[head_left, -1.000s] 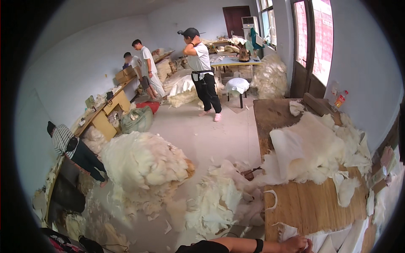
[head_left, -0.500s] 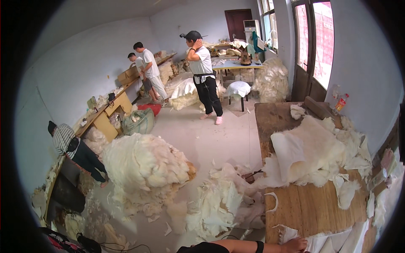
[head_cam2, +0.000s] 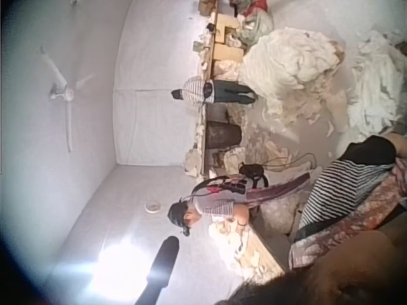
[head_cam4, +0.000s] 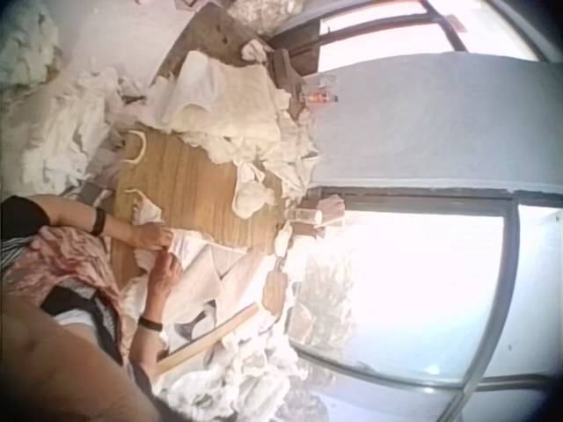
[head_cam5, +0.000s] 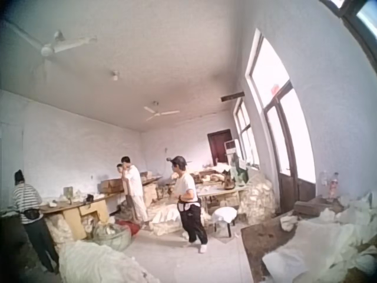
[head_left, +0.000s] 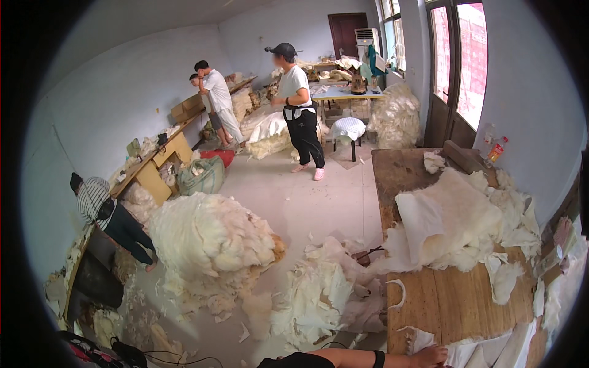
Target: Cutting and trimming sheepskin pelts using a knife and a wooden straightedge in a leather goods workshop.
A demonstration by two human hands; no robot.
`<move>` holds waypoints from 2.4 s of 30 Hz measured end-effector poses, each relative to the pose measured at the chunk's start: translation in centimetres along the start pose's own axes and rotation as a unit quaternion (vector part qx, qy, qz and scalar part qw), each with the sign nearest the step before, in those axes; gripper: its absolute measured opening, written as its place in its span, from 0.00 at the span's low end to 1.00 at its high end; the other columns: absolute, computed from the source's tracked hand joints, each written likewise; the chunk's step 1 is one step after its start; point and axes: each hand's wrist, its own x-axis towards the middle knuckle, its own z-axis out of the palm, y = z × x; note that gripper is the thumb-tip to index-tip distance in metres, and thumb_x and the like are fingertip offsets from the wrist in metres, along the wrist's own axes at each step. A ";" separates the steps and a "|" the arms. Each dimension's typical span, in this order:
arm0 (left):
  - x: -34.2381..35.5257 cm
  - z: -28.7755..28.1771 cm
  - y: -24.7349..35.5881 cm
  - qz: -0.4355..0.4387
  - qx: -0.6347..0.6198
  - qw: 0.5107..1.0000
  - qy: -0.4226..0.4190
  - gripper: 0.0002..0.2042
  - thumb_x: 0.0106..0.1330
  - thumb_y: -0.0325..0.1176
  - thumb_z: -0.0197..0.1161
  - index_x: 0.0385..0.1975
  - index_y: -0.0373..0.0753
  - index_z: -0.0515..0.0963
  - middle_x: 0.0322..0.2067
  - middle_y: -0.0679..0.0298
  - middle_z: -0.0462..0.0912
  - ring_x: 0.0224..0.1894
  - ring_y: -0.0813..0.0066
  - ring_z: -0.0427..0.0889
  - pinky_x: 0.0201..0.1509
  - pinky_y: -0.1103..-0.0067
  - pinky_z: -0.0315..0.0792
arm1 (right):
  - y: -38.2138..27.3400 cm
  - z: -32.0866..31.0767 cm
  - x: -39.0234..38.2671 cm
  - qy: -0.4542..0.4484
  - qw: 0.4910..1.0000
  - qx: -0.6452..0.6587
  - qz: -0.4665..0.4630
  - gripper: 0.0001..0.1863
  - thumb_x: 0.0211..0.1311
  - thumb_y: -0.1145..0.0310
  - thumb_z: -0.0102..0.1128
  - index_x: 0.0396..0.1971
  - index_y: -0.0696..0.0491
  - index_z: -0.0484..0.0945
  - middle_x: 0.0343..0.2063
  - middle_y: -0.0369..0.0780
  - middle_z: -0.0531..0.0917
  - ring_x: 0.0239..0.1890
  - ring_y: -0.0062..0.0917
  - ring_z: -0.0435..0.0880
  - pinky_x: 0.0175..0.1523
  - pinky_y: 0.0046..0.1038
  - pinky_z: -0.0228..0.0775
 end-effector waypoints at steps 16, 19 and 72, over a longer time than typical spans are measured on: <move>0.0 -0.2 0.2 0.047 0.137 0.989 -0.016 0.10 0.49 0.42 0.58 0.16 0.44 0.75 0.26 0.65 0.75 0.37 0.66 0.76 0.42 0.68 0.68 | -1.0 -1.1 2.2 0.121 0.961 0.206 0.139 0.02 0.61 0.78 0.59 0.32 0.59 0.77 0.28 0.41 0.81 0.30 0.27 0.77 0.38 0.26 0.72; 0.2 -0.4 0.4 0.041 0.136 0.990 -0.020 0.10 0.50 0.42 0.58 0.16 0.44 0.74 0.25 0.66 0.75 0.35 0.66 0.76 0.41 0.68 0.69 | -0.2 -0.4 2.1 0.069 0.931 0.300 0.197 0.03 0.65 0.75 0.57 0.34 0.58 0.77 0.28 0.37 0.80 0.31 0.23 0.77 0.37 0.24 0.72; 1.8 -4.3 2.9 -0.162 -0.117 0.979 -0.038 0.04 0.55 0.27 0.61 0.25 0.39 0.73 0.27 0.59 0.76 0.36 0.57 0.73 0.42 0.66 0.65 | -3.6 -0.9 -3.2 -0.062 0.918 0.169 0.353 0.03 0.60 0.72 0.58 0.32 0.54 0.75 0.43 0.37 0.82 0.29 0.30 0.83 0.33 0.28 0.74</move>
